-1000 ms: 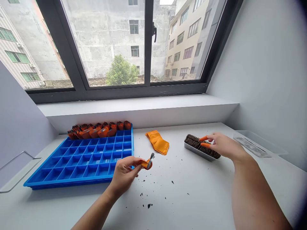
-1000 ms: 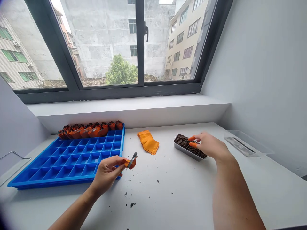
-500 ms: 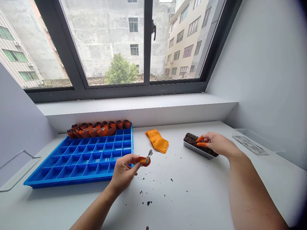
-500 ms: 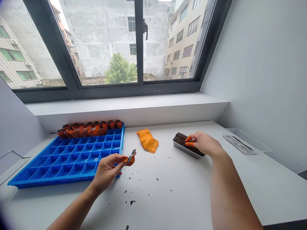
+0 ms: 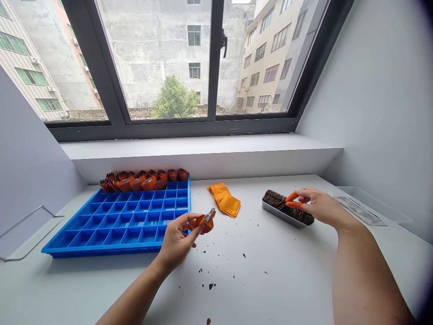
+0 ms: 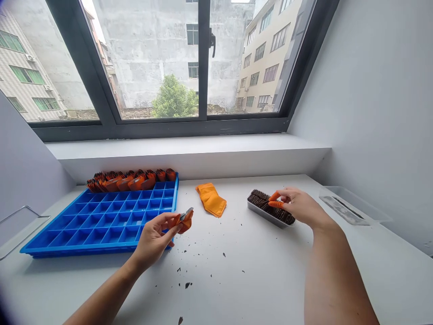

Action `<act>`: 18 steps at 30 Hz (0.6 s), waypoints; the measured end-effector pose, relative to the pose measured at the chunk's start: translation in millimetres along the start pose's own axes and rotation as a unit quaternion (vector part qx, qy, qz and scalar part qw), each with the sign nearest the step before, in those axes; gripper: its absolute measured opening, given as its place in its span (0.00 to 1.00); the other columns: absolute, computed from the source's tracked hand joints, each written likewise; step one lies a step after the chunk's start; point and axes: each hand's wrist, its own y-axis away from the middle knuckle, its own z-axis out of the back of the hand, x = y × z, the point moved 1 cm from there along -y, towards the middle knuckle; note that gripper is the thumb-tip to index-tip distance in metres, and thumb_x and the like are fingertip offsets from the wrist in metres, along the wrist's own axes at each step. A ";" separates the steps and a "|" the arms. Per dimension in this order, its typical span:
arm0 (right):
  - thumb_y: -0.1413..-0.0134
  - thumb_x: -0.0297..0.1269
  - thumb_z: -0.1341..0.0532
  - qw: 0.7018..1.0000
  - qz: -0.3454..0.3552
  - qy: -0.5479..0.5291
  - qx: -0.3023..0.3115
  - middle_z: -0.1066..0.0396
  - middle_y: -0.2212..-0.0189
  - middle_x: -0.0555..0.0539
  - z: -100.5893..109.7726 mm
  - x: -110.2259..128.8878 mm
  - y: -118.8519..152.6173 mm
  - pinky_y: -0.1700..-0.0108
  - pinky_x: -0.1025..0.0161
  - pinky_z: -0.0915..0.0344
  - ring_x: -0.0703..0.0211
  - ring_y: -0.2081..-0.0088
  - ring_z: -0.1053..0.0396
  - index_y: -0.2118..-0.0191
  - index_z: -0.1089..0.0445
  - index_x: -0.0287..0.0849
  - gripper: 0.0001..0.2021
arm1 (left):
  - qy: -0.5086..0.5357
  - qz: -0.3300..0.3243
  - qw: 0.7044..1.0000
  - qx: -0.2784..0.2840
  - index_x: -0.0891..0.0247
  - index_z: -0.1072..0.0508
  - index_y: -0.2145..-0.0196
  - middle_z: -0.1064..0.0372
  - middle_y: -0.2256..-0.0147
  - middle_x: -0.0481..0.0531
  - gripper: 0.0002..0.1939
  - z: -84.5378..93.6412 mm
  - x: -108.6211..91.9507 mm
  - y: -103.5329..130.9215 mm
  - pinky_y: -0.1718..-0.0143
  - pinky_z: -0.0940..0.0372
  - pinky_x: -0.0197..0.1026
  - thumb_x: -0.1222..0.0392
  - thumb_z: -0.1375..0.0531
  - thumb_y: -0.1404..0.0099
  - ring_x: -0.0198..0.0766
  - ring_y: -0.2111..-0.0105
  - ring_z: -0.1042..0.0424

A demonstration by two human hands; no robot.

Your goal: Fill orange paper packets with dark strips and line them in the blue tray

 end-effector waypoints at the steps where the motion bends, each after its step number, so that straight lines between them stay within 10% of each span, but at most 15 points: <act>1: 0.40 0.66 0.35 1.000 -0.004 -0.003 0.001 0.31 0.66 0.45 1.0 1.3 0.9 0.68 0.58 0.39 0.54 0.69 0.33 0.61 0.18 0.51 0.23 | 0.000 -0.001 1.000 -0.002 0.63 0.19 0.48 0.16 0.57 0.61 0.17 0.1 -0.1 -0.1 0.78 0.24 0.35 0.50 0.33 0.28 0.49 0.58 0.15; 18: 0.37 0.58 0.35 0.998 -0.023 -0.025 -0.047 0.31 0.67 0.46 0.8 24.4 20.1 0.65 0.57 0.41 0.55 0.67 0.34 0.63 0.20 0.51 0.17 | 0.026 -0.021 0.999 -0.020 0.61 0.18 0.45 0.20 0.50 0.61 0.20 1.4 7.4 -0.5 0.82 0.22 0.36 0.47 0.31 0.29 0.47 0.60 0.17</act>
